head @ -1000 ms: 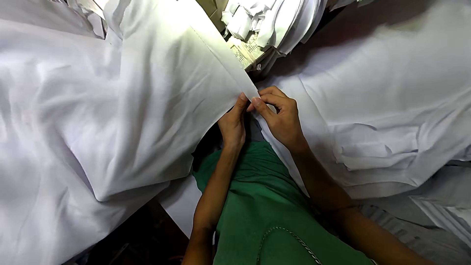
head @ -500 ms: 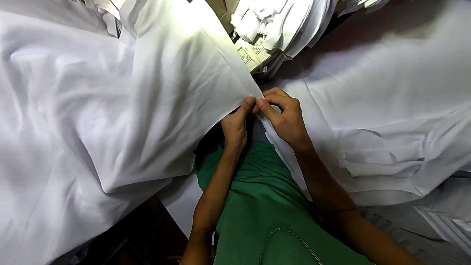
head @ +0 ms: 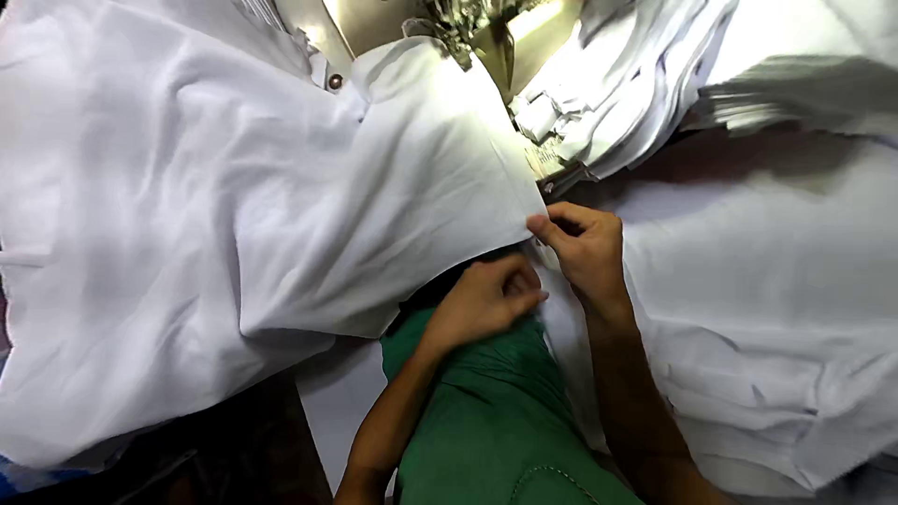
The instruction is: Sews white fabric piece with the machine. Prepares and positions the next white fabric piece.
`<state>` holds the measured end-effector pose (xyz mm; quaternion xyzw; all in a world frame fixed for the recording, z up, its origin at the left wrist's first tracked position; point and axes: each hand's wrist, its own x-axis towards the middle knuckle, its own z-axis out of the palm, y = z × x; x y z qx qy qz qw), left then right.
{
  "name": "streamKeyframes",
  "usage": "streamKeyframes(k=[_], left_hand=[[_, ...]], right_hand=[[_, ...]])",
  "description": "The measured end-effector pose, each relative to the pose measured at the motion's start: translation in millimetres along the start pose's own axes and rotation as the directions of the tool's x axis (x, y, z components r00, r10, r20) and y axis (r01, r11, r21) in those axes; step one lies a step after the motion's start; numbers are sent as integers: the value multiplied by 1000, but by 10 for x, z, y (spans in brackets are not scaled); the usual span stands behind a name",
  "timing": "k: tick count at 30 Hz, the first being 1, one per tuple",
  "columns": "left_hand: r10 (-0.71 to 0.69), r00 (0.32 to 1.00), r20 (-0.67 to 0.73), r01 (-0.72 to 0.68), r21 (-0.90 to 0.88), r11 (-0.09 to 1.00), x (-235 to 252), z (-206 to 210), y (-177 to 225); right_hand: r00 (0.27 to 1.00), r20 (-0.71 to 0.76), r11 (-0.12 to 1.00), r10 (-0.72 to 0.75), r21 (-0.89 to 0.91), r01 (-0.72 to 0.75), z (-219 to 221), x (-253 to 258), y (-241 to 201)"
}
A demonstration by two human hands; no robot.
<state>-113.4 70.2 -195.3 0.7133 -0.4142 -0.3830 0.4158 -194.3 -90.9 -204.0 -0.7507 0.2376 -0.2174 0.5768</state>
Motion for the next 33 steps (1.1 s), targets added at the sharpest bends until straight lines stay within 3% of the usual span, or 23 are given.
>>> streamKeyframes(k=[1,3,5,7,9,14,25,29,33], left_hand=[[94,995,24,-97,238,966,-98,-34,89],[343,931,-129,-218,558,801,-209,-9,185],[537,801,-264,-194,734,650,-165,-30,162],[592,747,-303,-134,803,580,-52,-130,93],[564,733,-379,-25,814,580,63,-262,17],[372,807,-459,199,804,560,52,-646,-71],[305,876,-374,185,843,505,-14,-1062,28],[261,896,-360,173,823,542,99,-1343,90],[146,901,-408,224,727,649,178,-1555,192]], right_hand=[[1000,-17,1000,-1,26,2,5,-14,-9],[999,-46,996,-17,86,21,23,-62,-62],[997,-54,982,-57,179,66,44,-96,-134],[991,-52,959,-126,249,135,49,-118,-170],[975,-85,938,-206,266,222,47,-115,-128],[957,-68,931,-284,220,292,111,-87,103],[952,-94,910,-290,280,305,222,173,237],[947,-102,919,-305,228,321,294,524,113],[935,-50,908,-352,222,354,365,857,-30]])
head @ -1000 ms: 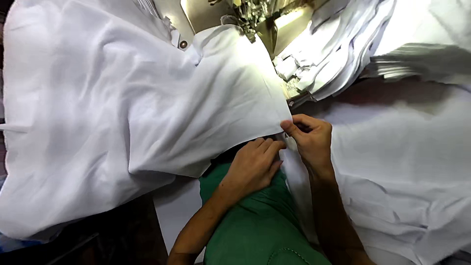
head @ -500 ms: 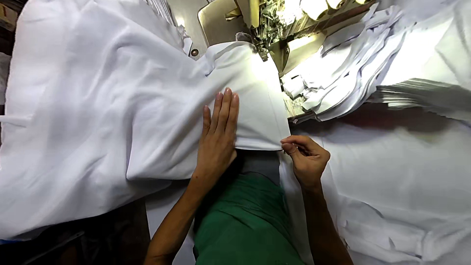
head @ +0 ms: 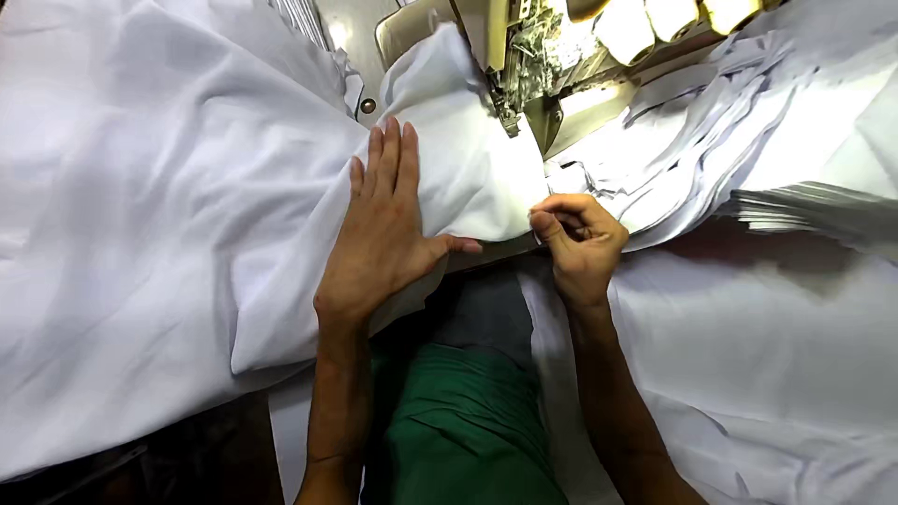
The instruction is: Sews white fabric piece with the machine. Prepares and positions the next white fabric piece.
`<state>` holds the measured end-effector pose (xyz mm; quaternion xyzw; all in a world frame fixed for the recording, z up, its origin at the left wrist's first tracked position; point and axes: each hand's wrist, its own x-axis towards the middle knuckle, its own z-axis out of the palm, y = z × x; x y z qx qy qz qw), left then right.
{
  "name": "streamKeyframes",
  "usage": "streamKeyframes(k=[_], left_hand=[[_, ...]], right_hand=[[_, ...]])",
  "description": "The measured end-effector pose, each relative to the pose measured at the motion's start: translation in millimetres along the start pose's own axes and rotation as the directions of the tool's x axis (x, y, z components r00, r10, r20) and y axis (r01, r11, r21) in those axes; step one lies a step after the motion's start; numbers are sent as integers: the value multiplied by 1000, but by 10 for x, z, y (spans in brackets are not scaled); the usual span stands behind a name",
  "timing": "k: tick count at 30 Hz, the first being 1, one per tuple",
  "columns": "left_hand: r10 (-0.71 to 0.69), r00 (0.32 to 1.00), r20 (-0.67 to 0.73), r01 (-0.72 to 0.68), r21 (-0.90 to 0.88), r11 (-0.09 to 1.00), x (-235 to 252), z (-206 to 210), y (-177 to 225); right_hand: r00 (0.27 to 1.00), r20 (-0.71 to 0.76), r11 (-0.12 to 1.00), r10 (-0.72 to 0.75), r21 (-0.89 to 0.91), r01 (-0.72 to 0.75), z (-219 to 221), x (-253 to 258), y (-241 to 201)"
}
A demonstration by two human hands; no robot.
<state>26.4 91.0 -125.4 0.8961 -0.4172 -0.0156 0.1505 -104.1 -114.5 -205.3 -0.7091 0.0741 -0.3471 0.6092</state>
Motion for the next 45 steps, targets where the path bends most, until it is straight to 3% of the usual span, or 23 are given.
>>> streamKeyframes(k=[5,11,19,24,27,30,33,38,41,45], left_hand=[[-361,932,28,361,-140,922,413,3,-87],[-640,762,-101,610,-221,761,746,-98,-135],[-728,625,-282,679,-263,685,727,-214,-305],[-650,622,-436,521,-389,760,660,-171,-360],[-559,608,-563,411,-379,829,512,-238,-358],[-573,525,-629,442,-374,816,213,-431,-320],[-627,432,-648,572,-341,746,-162,-630,-297],[-688,517,-509,587,-374,718,-792,-772,-499],[-678,595,-431,382,-591,711,-1021,-691,-736],[-634,678,-372,89,-814,574,-1120,-587,-902]], right_hand=[[998,67,1000,18,-23,-16,101,272,-27],[994,-62,993,93,-66,-97,270,241,-106],[985,-126,992,118,62,-111,338,106,48],[993,-47,970,106,-215,-114,307,-72,96],[996,83,879,39,-476,5,349,-144,105],[980,201,725,12,-676,130,432,-183,110],[956,292,617,15,-755,222,514,-207,105],[905,413,481,101,-816,319,641,-185,-4],[865,456,443,208,-832,333,684,-182,-138],[804,453,456,385,-851,261,559,-200,-401]])
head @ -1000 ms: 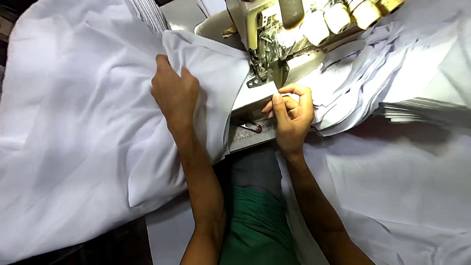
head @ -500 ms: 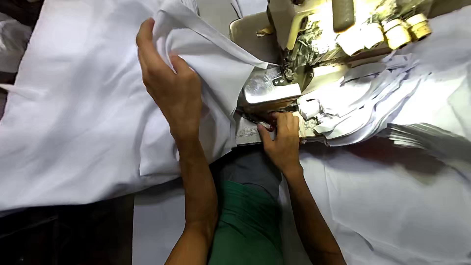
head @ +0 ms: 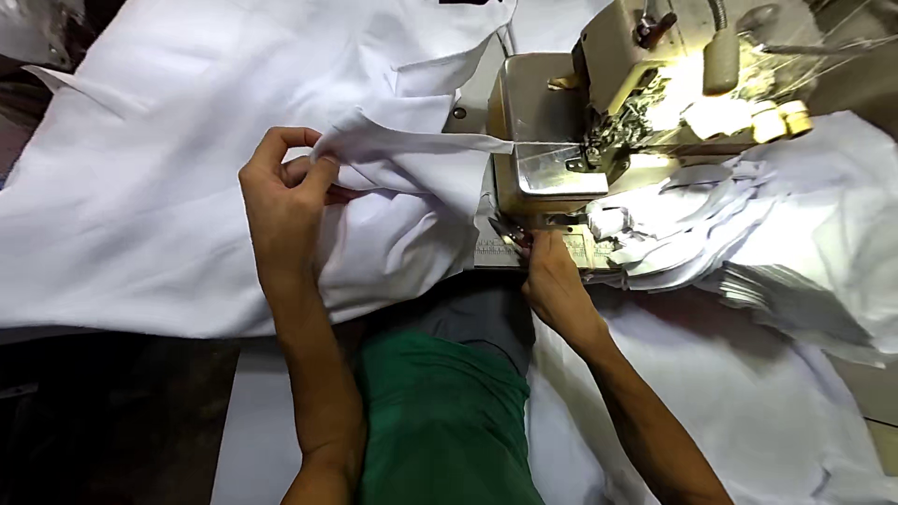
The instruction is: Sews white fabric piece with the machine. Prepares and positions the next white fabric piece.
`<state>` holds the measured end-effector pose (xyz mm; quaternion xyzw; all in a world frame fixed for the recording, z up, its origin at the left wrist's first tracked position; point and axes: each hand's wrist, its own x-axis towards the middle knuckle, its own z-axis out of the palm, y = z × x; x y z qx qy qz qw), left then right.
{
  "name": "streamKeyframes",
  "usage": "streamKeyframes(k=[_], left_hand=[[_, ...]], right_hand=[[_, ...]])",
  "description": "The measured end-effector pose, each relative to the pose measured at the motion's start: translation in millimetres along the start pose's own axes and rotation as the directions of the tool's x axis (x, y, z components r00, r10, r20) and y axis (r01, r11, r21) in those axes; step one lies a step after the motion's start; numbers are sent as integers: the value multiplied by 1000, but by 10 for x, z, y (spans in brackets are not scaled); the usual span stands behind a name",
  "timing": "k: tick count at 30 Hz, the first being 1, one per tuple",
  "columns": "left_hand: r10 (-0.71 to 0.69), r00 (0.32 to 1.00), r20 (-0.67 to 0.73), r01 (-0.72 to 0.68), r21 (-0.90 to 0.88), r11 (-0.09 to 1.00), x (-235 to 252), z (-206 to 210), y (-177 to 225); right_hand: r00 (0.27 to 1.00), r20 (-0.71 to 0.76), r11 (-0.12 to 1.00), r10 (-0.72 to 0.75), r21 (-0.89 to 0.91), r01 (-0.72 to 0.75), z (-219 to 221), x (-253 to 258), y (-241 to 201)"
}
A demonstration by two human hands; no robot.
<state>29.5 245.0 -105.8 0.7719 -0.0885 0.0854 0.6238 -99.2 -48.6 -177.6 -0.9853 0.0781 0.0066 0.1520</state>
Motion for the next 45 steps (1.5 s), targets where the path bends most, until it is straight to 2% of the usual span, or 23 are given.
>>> streamKeyframes(k=[2,4,5,6,7,8,9,11,13,17,20,22,24,26,28,30,32,34,35,37,39,42,45], left_hand=[[-27,999,20,28,-72,997,9,-18,-13],[-23,999,34,26,-96,995,16,-35,-27],[-11,999,41,15,-101,995,8,-41,-39],[5,999,46,0,-109,994,-14,-47,-57],[16,998,54,-10,-119,993,-59,-57,-72],[17,998,68,-8,-134,991,-122,-71,-77],[18,997,75,-7,-141,990,-160,-77,-73],[22,997,74,-11,-148,989,-165,-74,-57],[20,998,66,-10,-150,989,-143,-73,-52],[55,996,64,-44,-163,986,-166,-92,-82],[84,994,66,-69,-196,978,-204,-105,-102],[55,997,52,-45,-178,983,-152,-88,-102],[34,999,40,-28,-128,991,-106,-68,-113],[18,1000,17,-17,-38,999,-106,-33,-110],[32,999,-21,-31,51,998,-143,-12,-84],[157,986,-58,-144,185,972,-259,-48,-56],[413,909,-51,-374,334,865,-483,-125,-45],[599,801,9,-564,350,748,-757,-98,-24],[620,780,85,-611,315,726,-914,-27,-11],[543,785,297,-614,263,744,-1226,193,-86],[389,794,467,-566,336,753,-1487,448,-313],[308,814,491,-551,490,675,-1732,749,-669],[322,829,458,-549,558,622,-1812,857,-840]], right_hand=[[985,169,990,32,129,-54,-236,-120,67],[973,229,896,-29,436,-76,-459,-247,221],[967,245,749,-74,653,-108,-564,-295,290],[955,275,515,-115,838,-179,-677,-321,311],[942,305,281,-137,924,-258,-794,-322,296],[938,323,110,-128,944,-311,-893,-298,268],[937,337,19,-91,941,-337,-968,-250,228],[935,355,-29,11,935,-354,-1041,-81,139],[926,374,-61,50,927,-371,-1030,123,100],[904,426,-152,20,895,-418,-978,415,50],[917,398,-184,7,902,-390,-945,475,25],[934,358,-157,-16,921,-356,-941,469,26],[938,331,-31,-106,942,-336,-954,418,60],[918,342,236,-203,927,-293,-967,302,149],[906,385,507,-178,825,-251,-908,144,237],[890,449,710,-73,651,-270,-745,11,281],[883,467,872,52,410,-268,-569,-21,251],[917,389,939,93,270,-210,-368,-13,193],[945,314,960,92,224,-168,-278,-11,166],[986,150,993,79,79,-91,-194,-12,99],[997,42,997,62,-40,-60,-218,-35,36],[1000,-1,1000,1,27,-1,-282,-93,-62],[1000,26,957,-18,290,10,-119,-139,-223]])
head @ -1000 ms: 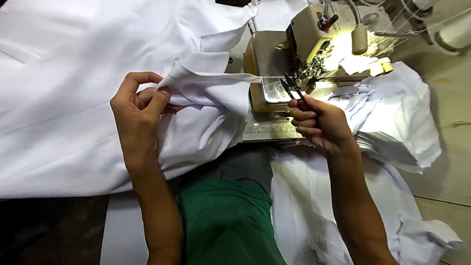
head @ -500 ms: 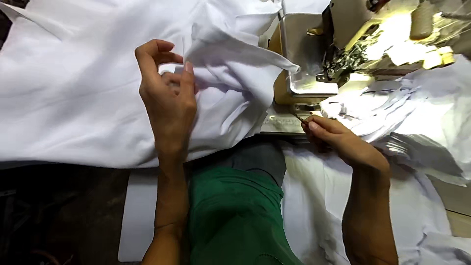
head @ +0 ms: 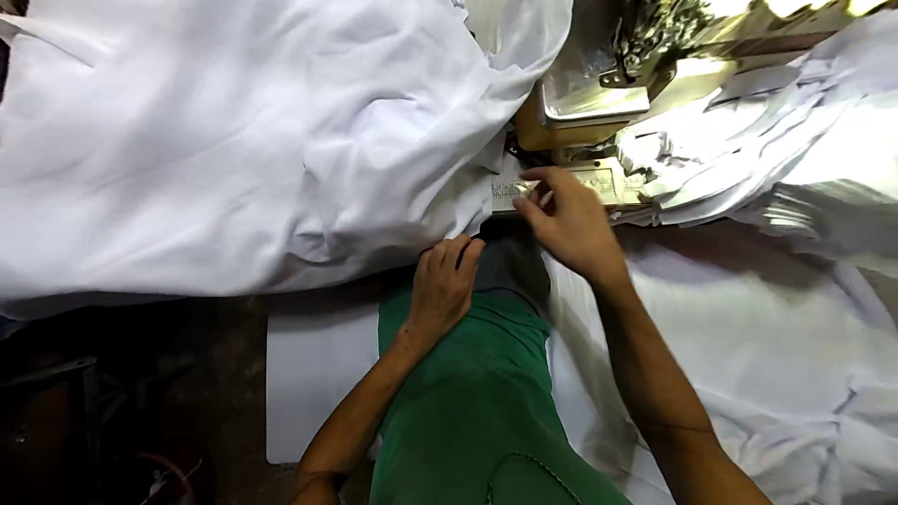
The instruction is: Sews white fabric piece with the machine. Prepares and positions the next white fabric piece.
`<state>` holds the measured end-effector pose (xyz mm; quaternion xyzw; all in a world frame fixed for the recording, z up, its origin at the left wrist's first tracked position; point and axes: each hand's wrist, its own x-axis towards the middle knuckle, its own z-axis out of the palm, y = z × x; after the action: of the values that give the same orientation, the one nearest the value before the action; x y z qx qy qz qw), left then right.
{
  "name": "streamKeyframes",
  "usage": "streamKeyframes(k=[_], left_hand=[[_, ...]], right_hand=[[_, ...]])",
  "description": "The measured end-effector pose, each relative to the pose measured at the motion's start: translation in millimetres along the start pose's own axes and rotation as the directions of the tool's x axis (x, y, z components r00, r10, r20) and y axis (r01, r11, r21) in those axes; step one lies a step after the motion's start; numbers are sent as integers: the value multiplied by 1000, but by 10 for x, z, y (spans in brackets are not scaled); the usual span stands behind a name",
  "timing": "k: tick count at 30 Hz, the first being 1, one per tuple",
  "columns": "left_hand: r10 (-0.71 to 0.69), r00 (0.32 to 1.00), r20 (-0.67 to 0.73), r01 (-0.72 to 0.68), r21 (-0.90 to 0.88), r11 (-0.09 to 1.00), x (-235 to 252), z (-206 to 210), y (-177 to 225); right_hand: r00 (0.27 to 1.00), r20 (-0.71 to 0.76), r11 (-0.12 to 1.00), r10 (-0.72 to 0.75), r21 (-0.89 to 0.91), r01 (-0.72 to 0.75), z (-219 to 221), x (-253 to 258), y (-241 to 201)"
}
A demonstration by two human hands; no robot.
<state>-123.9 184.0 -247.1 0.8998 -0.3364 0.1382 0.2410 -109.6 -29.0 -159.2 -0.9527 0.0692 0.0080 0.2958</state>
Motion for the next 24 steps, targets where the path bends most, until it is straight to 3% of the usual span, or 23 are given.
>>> streamKeyframes(k=[2,7,11,14,15,17,19,20,24], left_hand=[[-5,1000,0,5,16,1000,-14,26,-47],[47,995,-90,-30,180,983,-23,108,-185],[65,980,-186,-23,216,976,54,80,-181],[38,982,-185,13,268,963,107,50,-159],[37,983,-182,14,275,961,132,42,-163],[39,985,-170,4,245,969,171,-11,-167],[33,987,-154,-7,162,987,209,-108,-175],[30,989,-147,-14,109,994,224,-151,-181],[11,990,-139,-17,-39,999,211,-246,-169]], right_hand=[[999,-38,997,22,71,-20,253,-33,-102],[971,-230,998,59,27,-54,737,-72,-327],[958,-271,948,91,318,0,761,-143,-220],[923,-346,947,171,316,-57,704,-264,-141],[924,-323,949,203,299,-104,680,-304,-135],[954,-101,908,281,351,-230,649,-361,-127],[950,149,831,273,462,-312,742,-331,-59],[949,206,778,240,543,-315,830,-304,-24],[982,76,529,172,834,-157,1193,-261,15]])
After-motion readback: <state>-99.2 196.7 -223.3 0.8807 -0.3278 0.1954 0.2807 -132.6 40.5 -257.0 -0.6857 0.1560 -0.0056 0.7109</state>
